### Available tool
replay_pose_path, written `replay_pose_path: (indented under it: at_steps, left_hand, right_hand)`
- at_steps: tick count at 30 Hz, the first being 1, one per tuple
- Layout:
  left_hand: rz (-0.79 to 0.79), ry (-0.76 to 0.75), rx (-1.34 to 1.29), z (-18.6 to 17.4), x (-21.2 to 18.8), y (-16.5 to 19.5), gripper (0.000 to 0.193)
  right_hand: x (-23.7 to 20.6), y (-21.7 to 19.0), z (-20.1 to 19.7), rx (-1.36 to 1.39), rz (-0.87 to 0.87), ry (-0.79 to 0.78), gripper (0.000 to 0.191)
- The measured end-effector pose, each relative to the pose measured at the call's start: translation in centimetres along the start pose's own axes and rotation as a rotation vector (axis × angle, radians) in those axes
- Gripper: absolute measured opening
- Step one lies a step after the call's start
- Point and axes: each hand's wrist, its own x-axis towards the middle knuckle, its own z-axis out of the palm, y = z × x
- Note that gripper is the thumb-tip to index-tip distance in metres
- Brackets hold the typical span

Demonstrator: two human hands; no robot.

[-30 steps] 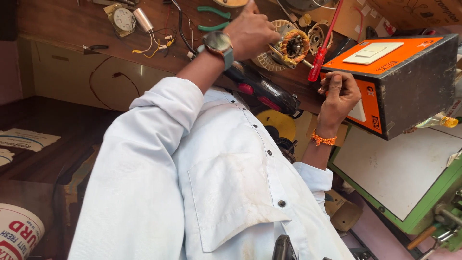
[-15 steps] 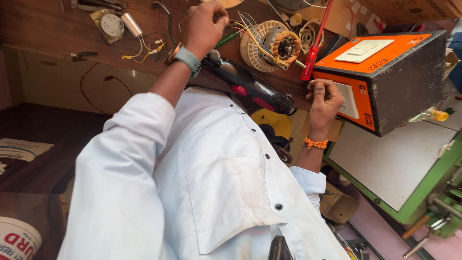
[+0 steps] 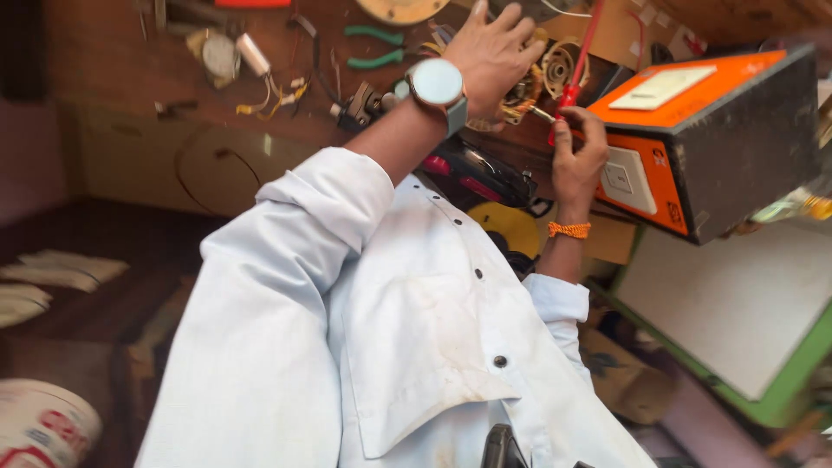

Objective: The person works at a cluttered repair-workshop bench handling an electric motor. They fit the wound armature into the motor housing, align the shaft and bearings, press components together by hand, and use a screwdriver to tighten screws while fitting the motor's end bell and fan cover.

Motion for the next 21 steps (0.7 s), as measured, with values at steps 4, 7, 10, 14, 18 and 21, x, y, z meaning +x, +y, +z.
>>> replay_pose_path:
  at_steps: [4,7,10,14,18,21]
  left_hand:
    - [-0.022,-0.131,0.115,3.4,1.7,2.4,0.123]
    - [-0.036,0.164,0.226,6.1,1.9,2.6,0.075]
    - [-0.057,-0.047,0.234,6.7,1.5,1.9,0.071]
    - [-0.029,-0.204,0.239,4.9,1.6,1.4,0.064]
    - [0.019,-0.162,0.204,3.6,1.8,1.6,0.093]
    - [0.026,-0.105,0.170,3.7,1.6,1.4,0.096]
  right_hand:
    - [-0.5,2.8,1.2,0.093,0.014,0.039,0.023]
    - [-0.7,4.9,2.7,0.207,0.082,0.056,0.023]
    - [-0.6,6.5,3.7,0.325,0.119,0.019,0.023]
    - [-0.2,7.4,4.3,0.483,0.149,-0.032,0.024]
    - [0.1,7.2,4.0,0.703,0.361,-0.125,0.024]
    - [0.6,6.8,3.7,0.737,0.462,-0.178,0.024]
